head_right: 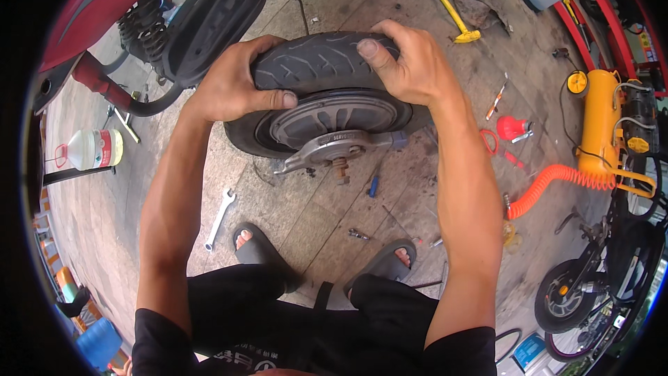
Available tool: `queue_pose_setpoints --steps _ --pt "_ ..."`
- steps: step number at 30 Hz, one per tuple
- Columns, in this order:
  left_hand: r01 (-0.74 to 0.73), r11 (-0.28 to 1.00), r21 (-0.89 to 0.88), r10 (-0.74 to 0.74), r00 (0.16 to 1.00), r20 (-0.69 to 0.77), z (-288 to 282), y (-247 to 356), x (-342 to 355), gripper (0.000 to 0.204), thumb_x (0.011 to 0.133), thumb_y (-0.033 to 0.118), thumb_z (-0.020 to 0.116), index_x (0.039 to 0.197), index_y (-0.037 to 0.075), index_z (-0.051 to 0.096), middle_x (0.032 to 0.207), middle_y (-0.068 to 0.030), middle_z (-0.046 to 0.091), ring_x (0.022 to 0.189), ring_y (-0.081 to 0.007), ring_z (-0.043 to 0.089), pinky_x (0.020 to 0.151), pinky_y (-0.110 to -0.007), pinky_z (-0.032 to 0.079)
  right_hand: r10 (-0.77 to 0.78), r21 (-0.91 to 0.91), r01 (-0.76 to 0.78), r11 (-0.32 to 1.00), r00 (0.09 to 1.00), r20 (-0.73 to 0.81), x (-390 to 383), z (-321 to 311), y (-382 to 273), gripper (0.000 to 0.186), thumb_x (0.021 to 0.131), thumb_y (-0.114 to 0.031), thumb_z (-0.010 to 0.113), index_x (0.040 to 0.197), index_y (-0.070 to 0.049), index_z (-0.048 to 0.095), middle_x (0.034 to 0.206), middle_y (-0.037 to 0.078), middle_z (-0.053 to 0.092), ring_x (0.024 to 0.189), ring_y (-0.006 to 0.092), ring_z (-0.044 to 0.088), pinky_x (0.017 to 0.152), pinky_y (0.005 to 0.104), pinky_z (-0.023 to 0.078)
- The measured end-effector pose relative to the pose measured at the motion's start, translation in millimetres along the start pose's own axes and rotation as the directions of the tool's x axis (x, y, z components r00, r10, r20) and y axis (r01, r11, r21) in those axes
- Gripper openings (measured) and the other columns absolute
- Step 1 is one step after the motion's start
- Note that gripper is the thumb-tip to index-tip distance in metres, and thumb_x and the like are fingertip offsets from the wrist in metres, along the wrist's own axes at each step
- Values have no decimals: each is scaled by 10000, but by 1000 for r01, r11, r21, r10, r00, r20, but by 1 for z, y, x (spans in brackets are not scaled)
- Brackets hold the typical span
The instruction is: The person removes a motorcycle tire from the rim, uses a tire lever to pry the bead, and then uses an air hose to inflate the tire. The person repeatedly adjusts the tire on the rim and uses tools to seat the bead.
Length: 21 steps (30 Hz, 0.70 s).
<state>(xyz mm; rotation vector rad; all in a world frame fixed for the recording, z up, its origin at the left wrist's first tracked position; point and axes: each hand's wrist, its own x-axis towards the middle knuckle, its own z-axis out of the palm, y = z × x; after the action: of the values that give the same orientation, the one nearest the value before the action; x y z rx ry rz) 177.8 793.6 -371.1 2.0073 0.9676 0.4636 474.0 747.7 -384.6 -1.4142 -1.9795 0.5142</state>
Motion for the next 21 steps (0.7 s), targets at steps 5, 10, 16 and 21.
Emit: queue_pose_setpoints --steps 5,10,16,21 --pt "16 1000 -16 -16 1000 5 -1 -1 3 741 621 415 955 1147 -43 704 953 -177 754 920 -302 737 861 -379 554 20 15 -20 1000 1000 13 8 3 1 613 961 -583 616 1016 19 716 822 242 705 826 436 700 736 446 540" --pt "35 999 22 -36 999 22 -4 -3 7 722 634 399 956 1141 -52 712 933 -172 757 898 -289 737 858 -373 556 50 -3 -50 999 998 42 14 3 6 564 972 -543 618 996 9 731 818 235 706 788 410 695 720 434 534" --pt "9 997 -75 -10 1000 -12 -4 -10 12 677 649 351 953 1130 -61 713 938 -161 761 883 -255 735 836 -359 552 46 13 -46 999 998 47 24 5 11 570 975 -553 608 1027 -1 742 837 231 709 784 385 688 720 432 525" --pt "21 995 -94 -23 1000 -13 -4 -14 14 663 662 341 950 1138 -55 712 938 -151 761 874 -240 731 830 -356 549 81 -10 -80 997 994 72 29 5 13 611 976 -589 591 1059 -3 745 834 229 709 782 379 688 730 440 526"
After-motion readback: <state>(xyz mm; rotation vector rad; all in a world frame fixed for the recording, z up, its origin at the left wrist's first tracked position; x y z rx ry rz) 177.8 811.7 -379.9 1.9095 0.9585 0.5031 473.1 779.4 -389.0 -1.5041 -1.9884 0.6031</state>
